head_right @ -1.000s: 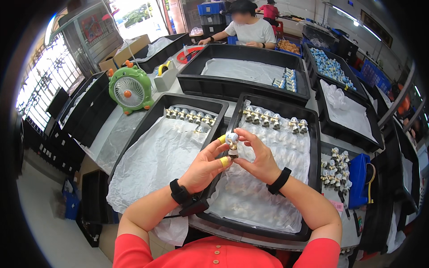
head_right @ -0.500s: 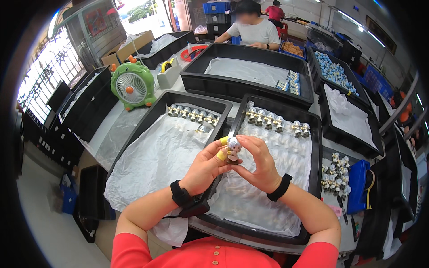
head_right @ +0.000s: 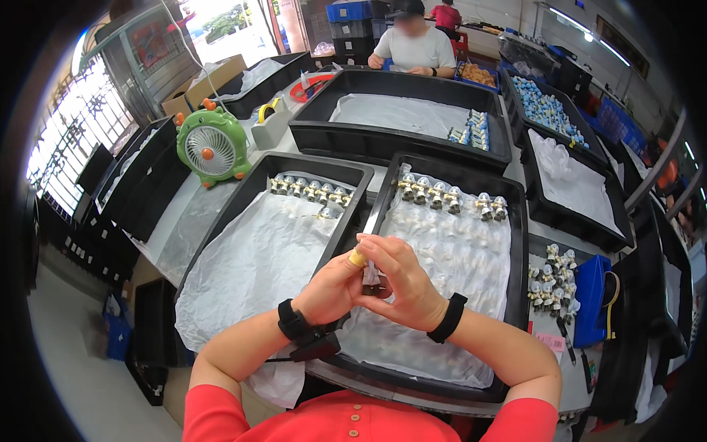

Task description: The person assembles small metal valve components by hand, picking up parts from a tray and screwing them together. They use a red-handled screwdriver to tighten the assembly and place the finished units into a black tray lined with white paper. The process is repeated for multiple units.

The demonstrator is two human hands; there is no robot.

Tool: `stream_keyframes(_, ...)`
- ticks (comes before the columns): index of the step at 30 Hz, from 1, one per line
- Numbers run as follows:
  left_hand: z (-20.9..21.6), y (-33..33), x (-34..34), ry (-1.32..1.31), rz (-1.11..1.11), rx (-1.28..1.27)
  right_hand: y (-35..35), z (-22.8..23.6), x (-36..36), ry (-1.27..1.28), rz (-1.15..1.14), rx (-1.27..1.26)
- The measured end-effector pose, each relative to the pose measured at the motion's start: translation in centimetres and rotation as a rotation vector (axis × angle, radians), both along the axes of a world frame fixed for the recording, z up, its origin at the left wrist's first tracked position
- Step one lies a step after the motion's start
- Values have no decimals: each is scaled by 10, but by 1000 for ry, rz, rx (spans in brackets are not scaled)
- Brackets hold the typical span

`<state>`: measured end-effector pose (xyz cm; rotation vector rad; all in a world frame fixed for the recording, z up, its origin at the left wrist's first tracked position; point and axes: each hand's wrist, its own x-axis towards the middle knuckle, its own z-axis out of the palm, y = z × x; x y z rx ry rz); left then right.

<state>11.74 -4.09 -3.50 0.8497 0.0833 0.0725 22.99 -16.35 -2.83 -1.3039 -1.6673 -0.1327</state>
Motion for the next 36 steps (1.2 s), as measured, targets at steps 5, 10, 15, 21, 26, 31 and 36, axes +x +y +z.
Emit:
stream_keyframes(5, 6, 6, -2, -3, -124, -195, -4, 4, 2, 95, -66, -115)
stream_keyframes(10, 3, 6, -1, 11, -139, -250, -4, 0, 1, 233, 20, -101)
stream_keyframes(15, 1, 8, -1, -18, -162, -291, -6, 0, 2, 281, 15, -133)
stream_keyframes(21, 10, 3, 0, 7, -103, -188, -5, -2, 3, 302, -8, -107)
stream_keyframes(26, 2, 6, -1, -66, 52, -13, -3, 8, 7, 36, -154, -79)
stream_keyframes(31, 11, -2, -3, 10, 273, 296, -4, 9, 4, 132, -127, -126)
stream_keyframes(36, 12, 1, -5, -69, 314, 501, -6, 5, 9, 433, -96, -199)
